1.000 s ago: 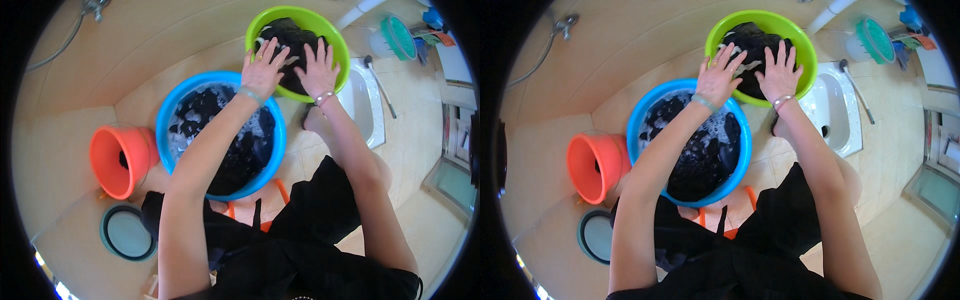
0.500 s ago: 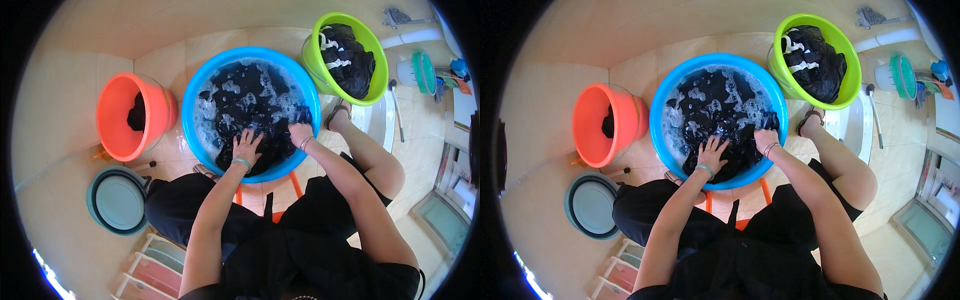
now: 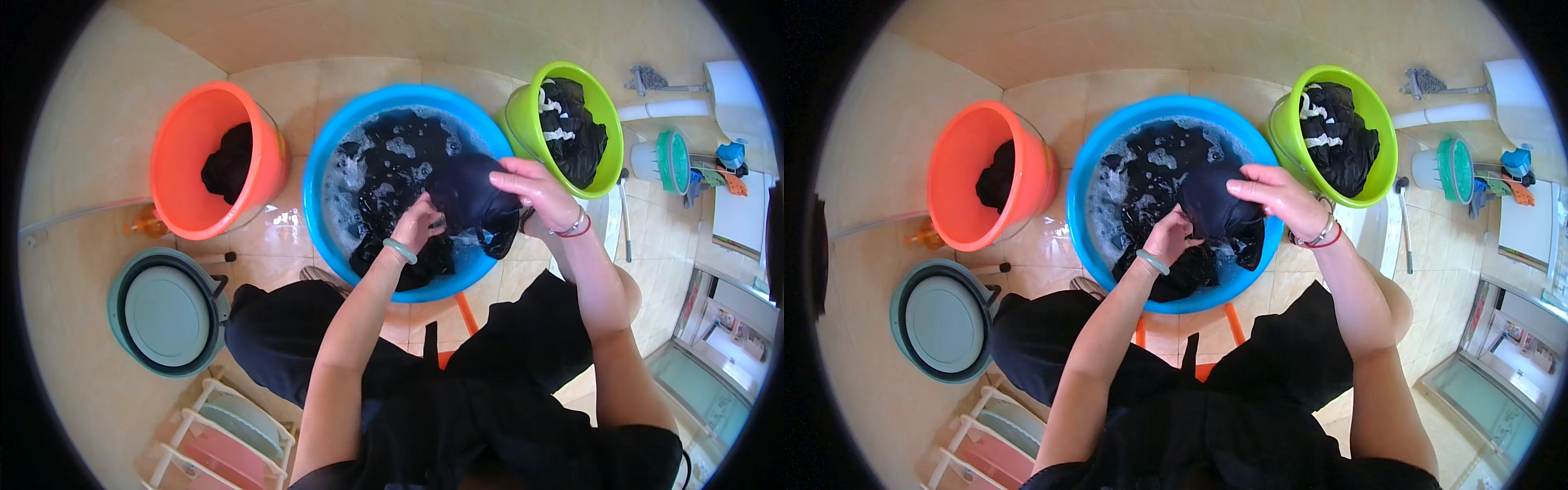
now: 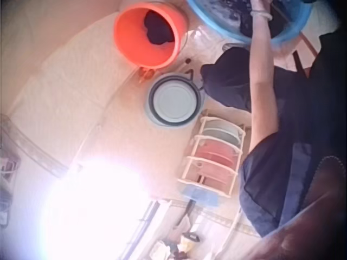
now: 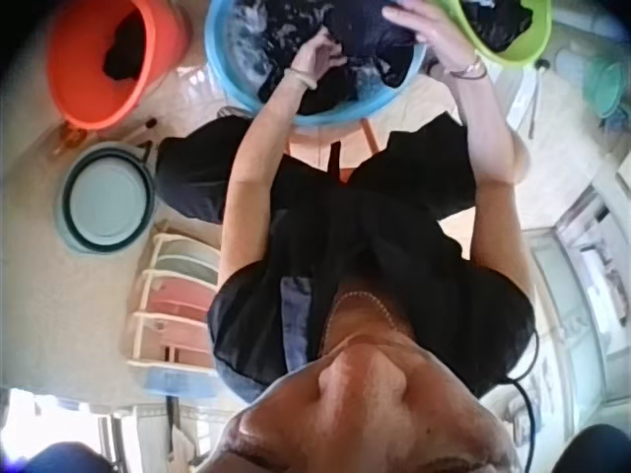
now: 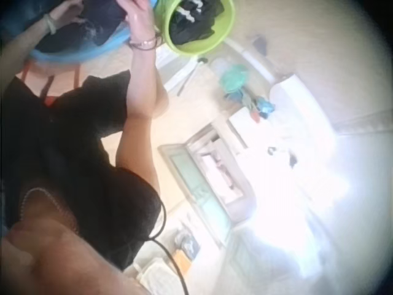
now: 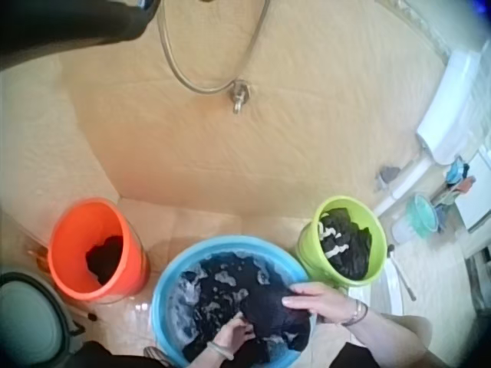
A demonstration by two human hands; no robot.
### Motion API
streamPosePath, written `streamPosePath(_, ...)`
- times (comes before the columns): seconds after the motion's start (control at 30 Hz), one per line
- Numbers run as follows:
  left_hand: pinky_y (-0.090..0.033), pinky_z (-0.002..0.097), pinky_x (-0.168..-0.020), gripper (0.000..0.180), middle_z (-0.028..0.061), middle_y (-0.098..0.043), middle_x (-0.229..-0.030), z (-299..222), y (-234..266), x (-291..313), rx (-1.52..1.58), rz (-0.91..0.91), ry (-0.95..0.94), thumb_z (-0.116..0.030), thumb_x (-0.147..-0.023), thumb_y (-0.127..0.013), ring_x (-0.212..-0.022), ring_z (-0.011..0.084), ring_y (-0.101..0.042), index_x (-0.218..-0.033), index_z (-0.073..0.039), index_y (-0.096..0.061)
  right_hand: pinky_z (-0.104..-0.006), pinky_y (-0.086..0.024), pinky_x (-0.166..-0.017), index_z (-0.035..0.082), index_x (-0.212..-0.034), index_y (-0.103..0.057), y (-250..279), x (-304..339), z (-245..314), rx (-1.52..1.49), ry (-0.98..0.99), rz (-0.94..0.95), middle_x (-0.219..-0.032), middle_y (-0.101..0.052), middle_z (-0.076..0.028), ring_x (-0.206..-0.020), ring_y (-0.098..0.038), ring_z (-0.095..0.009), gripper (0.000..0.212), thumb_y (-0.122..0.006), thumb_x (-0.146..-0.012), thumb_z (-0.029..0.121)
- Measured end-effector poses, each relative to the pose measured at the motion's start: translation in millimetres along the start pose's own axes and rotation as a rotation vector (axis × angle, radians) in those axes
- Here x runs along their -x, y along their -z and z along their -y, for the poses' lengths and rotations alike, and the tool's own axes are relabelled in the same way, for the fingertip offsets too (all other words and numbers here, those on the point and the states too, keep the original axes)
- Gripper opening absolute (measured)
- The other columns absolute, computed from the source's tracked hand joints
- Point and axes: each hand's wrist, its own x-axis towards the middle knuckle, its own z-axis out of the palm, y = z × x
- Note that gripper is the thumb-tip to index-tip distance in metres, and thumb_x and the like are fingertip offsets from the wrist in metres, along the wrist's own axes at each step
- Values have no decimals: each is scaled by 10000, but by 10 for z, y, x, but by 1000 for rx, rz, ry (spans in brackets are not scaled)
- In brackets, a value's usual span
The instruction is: The person hand-washes dark-colored clothes in a blue basin filled with soapy water. They scrub and rinse each item individually, then transfer the washed clothes into a green bucket. The person also pours water from an orange bucket into the blue basin during the process.
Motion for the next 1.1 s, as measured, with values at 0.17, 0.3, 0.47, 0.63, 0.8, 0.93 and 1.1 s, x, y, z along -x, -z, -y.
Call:
streamPosePath(0.17, -455, 613, -928, 358, 71, -485, -1244, -384, -79, -111, 396, -187, -109, -444, -880, -604, -1137, 357, -513, -1138, -211, -519, -236, -409, -686, 7, -1073, -610, 81, -702, -630, -46, 196, -384, -950, -611, 33, -790, -495, -65, 396, -695, -855, 326)
streamPosePath(0.3, -550, 541, -826, 354, 89, -469, -1137, -133, 496, -476, 289, -497, -260, -308, -892, -676, -1056, 375, -570, -1121, -158, -450, -365, -488, -743, 54, -931, -644, 95, -1544, -1332, 402, 71, -421, -852, -665, -106, -843, -639, -236, 399, -684, -840, 440)
streamPosePath(0.47, -592, 438, -667, 349, 84, -551, -1079, 23, 349, -796, 118, -812, -229, -164, -928, -621, -899, 274, -627, -1207, -145, -412, -500, -514, -733, 137, -1044, -598, -429, -1881, -2013, 808, 36, -624, -929, -649, -154, -834, -642, -383, 346, -601, -874, 439)
streamPosePath(0.63, -559, 499, -690, 564, 96, -561, -1152, 284, 851, -1087, 64, -695, -52, -116, -927, -577, -884, 299, -631, -1415, -236, -321, -492, -512, -829, 208, -1277, -532, -388, -2216, -2347, 784, -266, -372, -1144, -636, -181, -983, -639, -389, 385, -529, -912, 328)
streamPosePath(0.8, -448, 553, -888, 536, 59, -476, -1327, 57, 444, -1133, 109, -526, -145, -371, -940, -577, -1197, 313, -492, -1419, -306, -344, -450, -479, -886, 93, -1177, -596, -288, -2254, -2133, 394, -195, -666, -1097, -650, -207, -1047, -614, -352, 406, -641, -842, 318)
streamPosePath(0.93, -398, 463, -1015, 694, 63, -515, -1345, -396, 246, -983, 405, -158, 67, -629, -881, -524, -1223, 269, -486, -1351, -120, -469, -433, -499, -738, 40, -984, -557, -406, -1637, -1469, 279, 233, -461, -943, -642, -186, -944, -615, -375, 262, -676, -812, 199)
streamPosePath(1.1, -503, 340, -835, 381, 58, -625, -1113, -617, -137, -730, 358, -164, -81, -379, -970, -540, -955, 207, -611, -1208, -83, -567, -371, -496, -679, 97, -879, -520, -771, -835, -828, 799, 697, -200, -846, -549, -65, -835, -575, -257, 180, -644, -800, 200)
